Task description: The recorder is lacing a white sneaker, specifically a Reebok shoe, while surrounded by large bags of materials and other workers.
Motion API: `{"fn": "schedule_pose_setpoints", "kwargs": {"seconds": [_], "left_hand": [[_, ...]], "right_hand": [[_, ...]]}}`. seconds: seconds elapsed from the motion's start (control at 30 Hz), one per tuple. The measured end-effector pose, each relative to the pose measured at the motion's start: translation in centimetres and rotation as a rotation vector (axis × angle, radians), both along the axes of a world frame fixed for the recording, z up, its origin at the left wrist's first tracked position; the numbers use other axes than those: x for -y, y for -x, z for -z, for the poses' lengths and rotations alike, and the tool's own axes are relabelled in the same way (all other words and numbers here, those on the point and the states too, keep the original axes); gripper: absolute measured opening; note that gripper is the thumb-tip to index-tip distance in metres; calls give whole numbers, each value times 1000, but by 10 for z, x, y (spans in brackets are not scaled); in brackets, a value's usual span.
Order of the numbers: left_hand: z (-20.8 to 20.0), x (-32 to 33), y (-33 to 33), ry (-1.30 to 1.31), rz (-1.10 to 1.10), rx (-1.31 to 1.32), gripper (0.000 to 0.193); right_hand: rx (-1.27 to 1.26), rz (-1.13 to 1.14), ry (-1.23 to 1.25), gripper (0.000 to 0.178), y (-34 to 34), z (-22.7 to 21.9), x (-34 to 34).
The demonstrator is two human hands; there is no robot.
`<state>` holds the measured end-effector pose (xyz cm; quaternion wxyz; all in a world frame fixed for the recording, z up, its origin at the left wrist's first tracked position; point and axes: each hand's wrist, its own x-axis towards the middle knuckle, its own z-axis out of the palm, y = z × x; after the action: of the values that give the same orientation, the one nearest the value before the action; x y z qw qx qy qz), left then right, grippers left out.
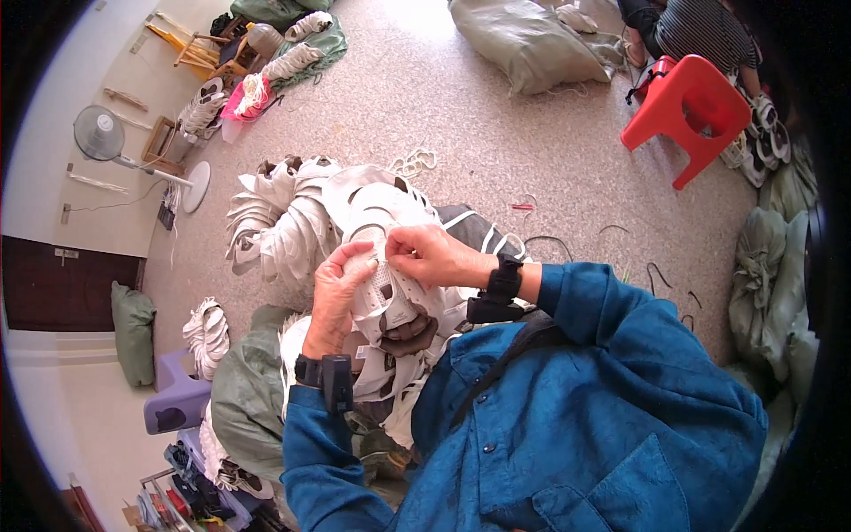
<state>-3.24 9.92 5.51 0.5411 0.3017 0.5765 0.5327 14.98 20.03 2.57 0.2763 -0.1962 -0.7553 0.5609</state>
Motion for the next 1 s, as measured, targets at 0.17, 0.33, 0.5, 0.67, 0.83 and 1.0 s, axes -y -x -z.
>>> {"fn": "schedule_pose_setpoints", "kwargs": {"seconds": [0.17,0.33,0.5,0.67,0.83,1.0], "left_hand": [[2,0,0,-5,1,2,32],[-2,1,-2,-4,8,23,32],[0,1,-1,-6,26,56,24],[3,4,-3,-53,-17,126,24],[12,3,-2,-102,-43,86,27],[13,0,-1,-121,-59,114,26]], "right_hand": [[18,4,-32,10,1,6,1],[-6,-3,19,10,1,6,0],[2,62,-179,13,9,5,1],[20,116,-271,11,3,1,8],[21,167,-266,10,16,-1,14],[82,117,-295,10,14,-4,7]]}}
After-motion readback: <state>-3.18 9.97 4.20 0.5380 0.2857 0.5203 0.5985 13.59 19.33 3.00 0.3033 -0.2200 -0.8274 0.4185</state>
